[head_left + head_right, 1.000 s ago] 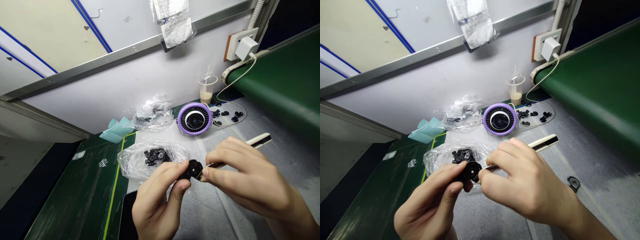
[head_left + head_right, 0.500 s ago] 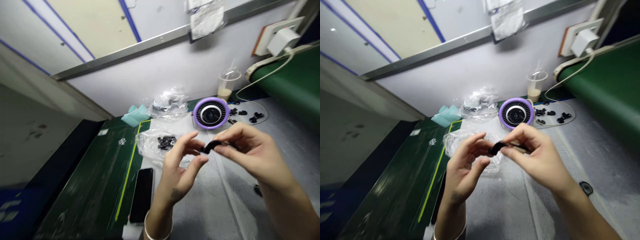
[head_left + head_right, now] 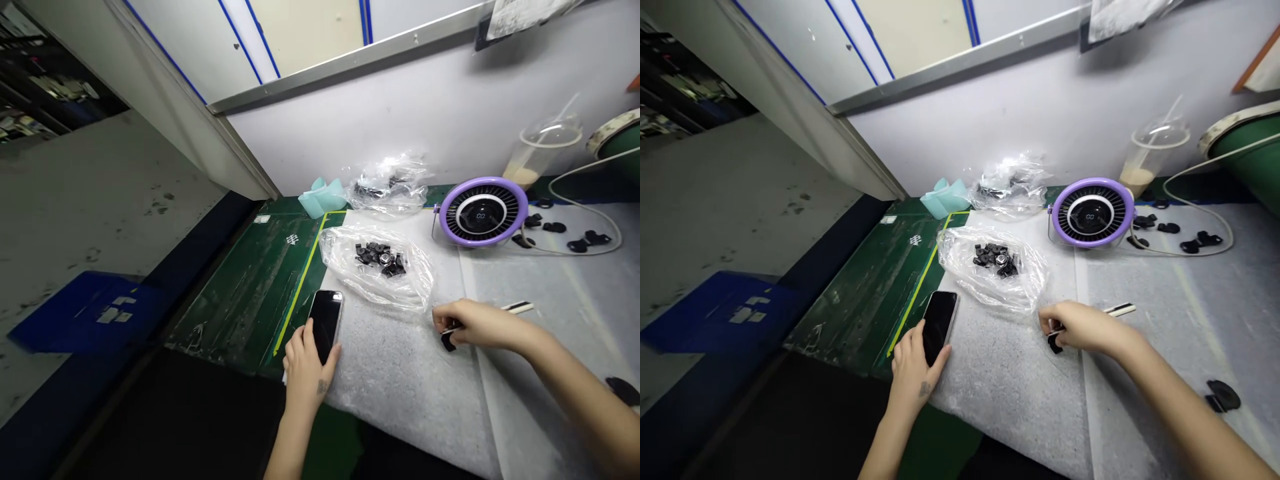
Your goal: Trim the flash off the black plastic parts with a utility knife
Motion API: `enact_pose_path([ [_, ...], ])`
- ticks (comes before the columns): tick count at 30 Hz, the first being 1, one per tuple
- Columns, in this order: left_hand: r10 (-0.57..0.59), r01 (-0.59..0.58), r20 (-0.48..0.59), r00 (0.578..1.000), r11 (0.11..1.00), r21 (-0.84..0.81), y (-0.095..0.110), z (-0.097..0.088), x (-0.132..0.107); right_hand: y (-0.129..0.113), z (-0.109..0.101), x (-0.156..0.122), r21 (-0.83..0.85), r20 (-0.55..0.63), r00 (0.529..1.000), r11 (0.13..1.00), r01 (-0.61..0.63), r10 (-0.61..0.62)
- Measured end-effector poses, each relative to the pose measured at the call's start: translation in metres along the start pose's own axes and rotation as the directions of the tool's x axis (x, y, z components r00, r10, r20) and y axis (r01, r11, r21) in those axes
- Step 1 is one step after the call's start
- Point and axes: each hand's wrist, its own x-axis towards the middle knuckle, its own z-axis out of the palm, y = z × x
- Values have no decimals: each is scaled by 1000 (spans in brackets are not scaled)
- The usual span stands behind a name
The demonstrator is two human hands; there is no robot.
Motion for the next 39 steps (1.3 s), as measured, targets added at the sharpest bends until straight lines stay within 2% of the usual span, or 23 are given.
enact_pose_path([
  [3,-59,57,65,996,998,28,0,-5,18,11,11,-10,67,-39,999,998,-11,13],
  [5,-84,81,86,993,996,34,2,-13,27,14,15,-26,121,-134,991,993,-13,29],
  [7,-85,82,69,994,996,39,8,-22,26,12,21,-43,193,-242,969,981,-7,54],
  [10,-9,9,-41,999,1000,-1,27,-32,3,-6,47,-60,336,-359,930,941,48,80],
  [12,73,-99,-177,981,984,-145,47,-31,-19,-25,72,-61,450,-391,917,886,117,78],
  [13,102,-150,-203,974,959,-239,58,-28,-31,-35,86,-59,507,-406,912,846,165,65],
  [14,123,-182,-187,975,920,-346,69,-24,-42,-44,99,-56,557,-431,901,800,224,48],
  [16,209,-186,-28,977,790,-584,88,-16,-60,-59,118,-51,626,-497,866,710,324,43],
  [17,283,-156,73,956,705,-692,95,-12,-67,-64,124,-50,642,-542,837,676,362,67],
  [19,434,-69,213,875,548,-834,106,-6,-76,-67,128,-53,663,-605,787,624,414,121],
  [20,485,-41,239,841,498,-866,111,-5,-77,-66,128,-57,671,-626,766,602,432,148],
  [21,513,-34,243,823,472,-881,115,-4,-77,-65,126,-61,678,-641,748,582,449,170],
  [24,507,-45,211,836,446,-894,126,-4,-73,-61,125,-75,680,-680,706,532,504,200],
  [25,501,-31,198,842,412,-911,130,-4,-72,-61,126,-77,675,-691,695,521,523,197],
  [27,510,25,172,843,282,-959,136,-5,-73,-63,129,-81,655,-715,677,506,562,175],
  [29,550,92,159,820,147,-985,139,-6,-76,-67,132,-83,631,-735,661,505,589,149],
  [31,599,174,186,778,79,-982,140,-8,-80,-70,134,-86,608,-752,647,519,601,131],
  [36,662,402,318,679,28,-915,136,-19,-83,-70,135,-99,563,-759,639,619,547,126],
  [39,675,498,356,646,-20,-867,135,-24,-82,-63,135,-105,510,-770,629,695,506,107],
])
